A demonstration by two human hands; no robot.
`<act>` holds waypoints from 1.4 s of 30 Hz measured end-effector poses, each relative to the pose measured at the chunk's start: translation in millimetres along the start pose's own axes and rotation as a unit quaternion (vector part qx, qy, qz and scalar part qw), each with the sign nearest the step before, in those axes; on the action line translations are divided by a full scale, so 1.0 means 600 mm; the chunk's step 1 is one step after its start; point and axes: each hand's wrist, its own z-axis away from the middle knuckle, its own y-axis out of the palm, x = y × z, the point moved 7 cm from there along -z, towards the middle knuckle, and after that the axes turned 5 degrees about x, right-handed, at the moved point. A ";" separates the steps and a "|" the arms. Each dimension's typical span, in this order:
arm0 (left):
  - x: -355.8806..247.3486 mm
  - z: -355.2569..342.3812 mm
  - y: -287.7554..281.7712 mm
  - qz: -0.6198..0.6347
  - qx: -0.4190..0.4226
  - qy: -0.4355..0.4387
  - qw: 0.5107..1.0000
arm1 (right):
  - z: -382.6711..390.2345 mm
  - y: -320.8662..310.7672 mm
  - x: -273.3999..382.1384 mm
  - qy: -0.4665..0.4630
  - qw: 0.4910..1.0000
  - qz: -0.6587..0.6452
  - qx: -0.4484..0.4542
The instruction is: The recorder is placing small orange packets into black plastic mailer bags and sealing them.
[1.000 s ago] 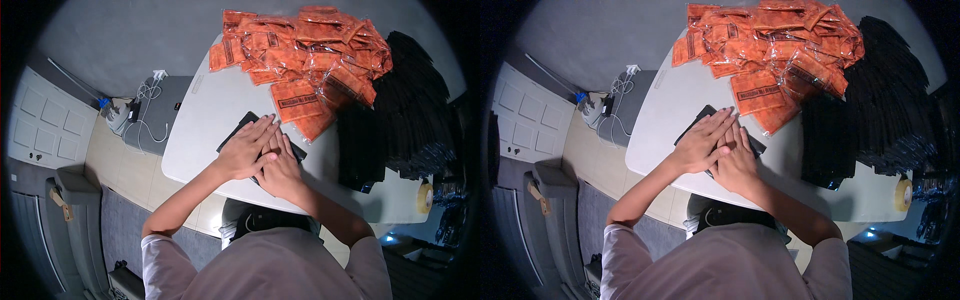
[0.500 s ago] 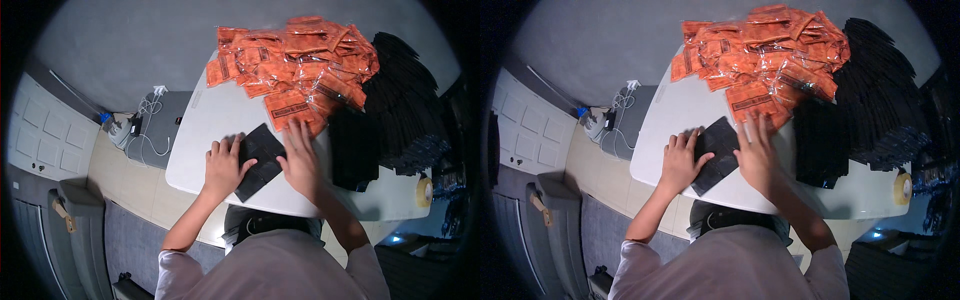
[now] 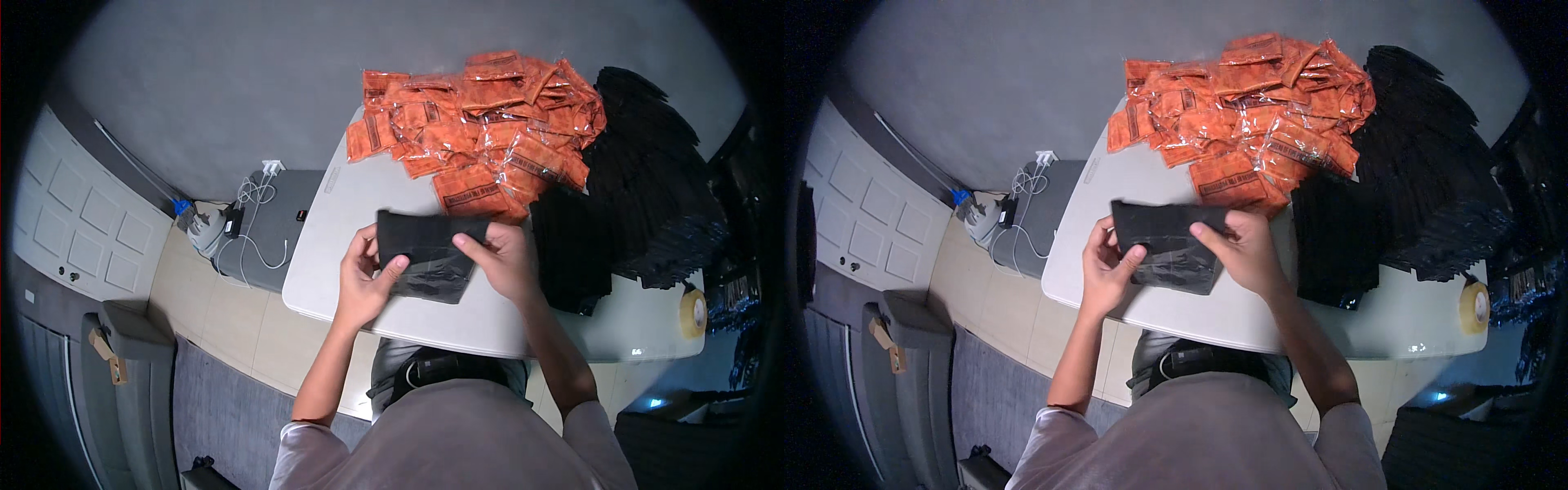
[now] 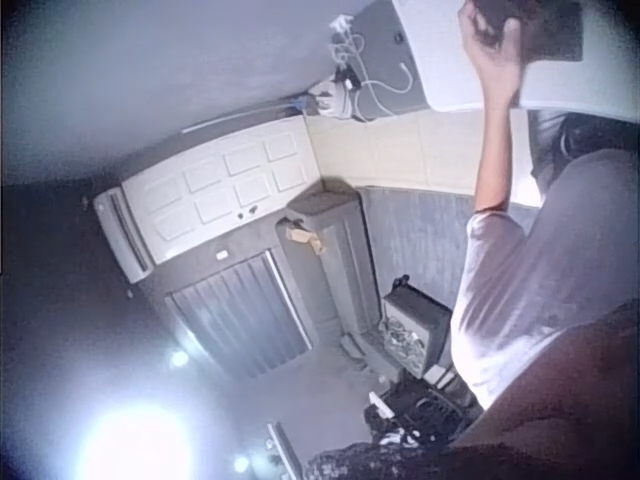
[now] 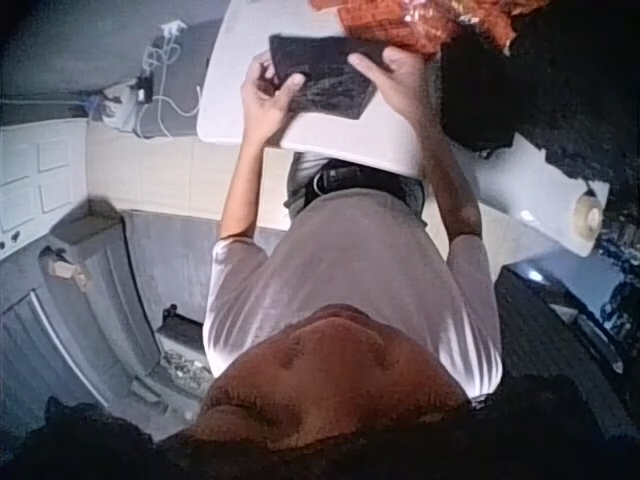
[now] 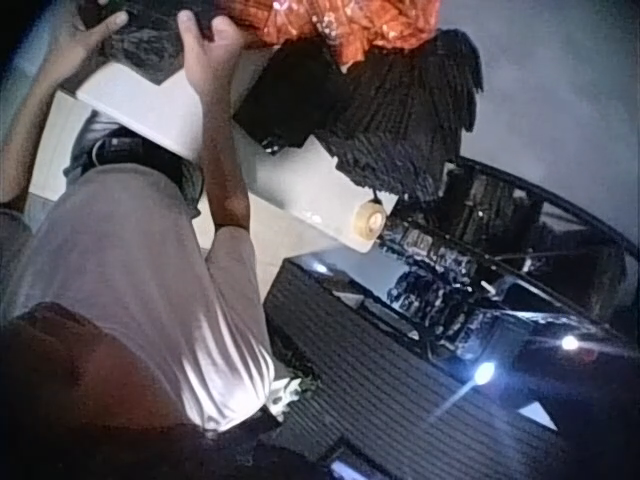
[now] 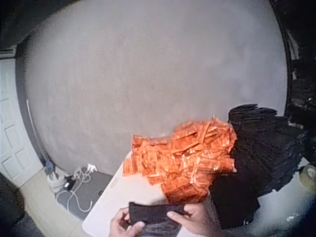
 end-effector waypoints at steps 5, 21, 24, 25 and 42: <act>-0.030 -0.004 -0.044 -0.061 0.001 0.060 0.996 | -0.002 0.018 0.094 -0.043 0.984 0.174 0.011; 0.048 -0.007 -0.057 -0.232 0.056 -0.117 0.964 | -0.098 0.006 -0.082 0.031 0.965 0.209 0.153; 0.066 0.013 -0.061 -0.332 0.048 -0.096 0.937 | -0.098 0.050 -0.069 0.011 0.903 0.427 0.054; 0.057 0.025 -0.068 -0.376 0.018 -0.072 0.924 | -0.089 0.080 -0.047 0.043 0.882 0.463 0.080; 0.050 0.056 -0.071 -0.448 -0.065 -0.025 0.891 | 0.048 0.182 -0.113 0.066 0.795 0.602 0.036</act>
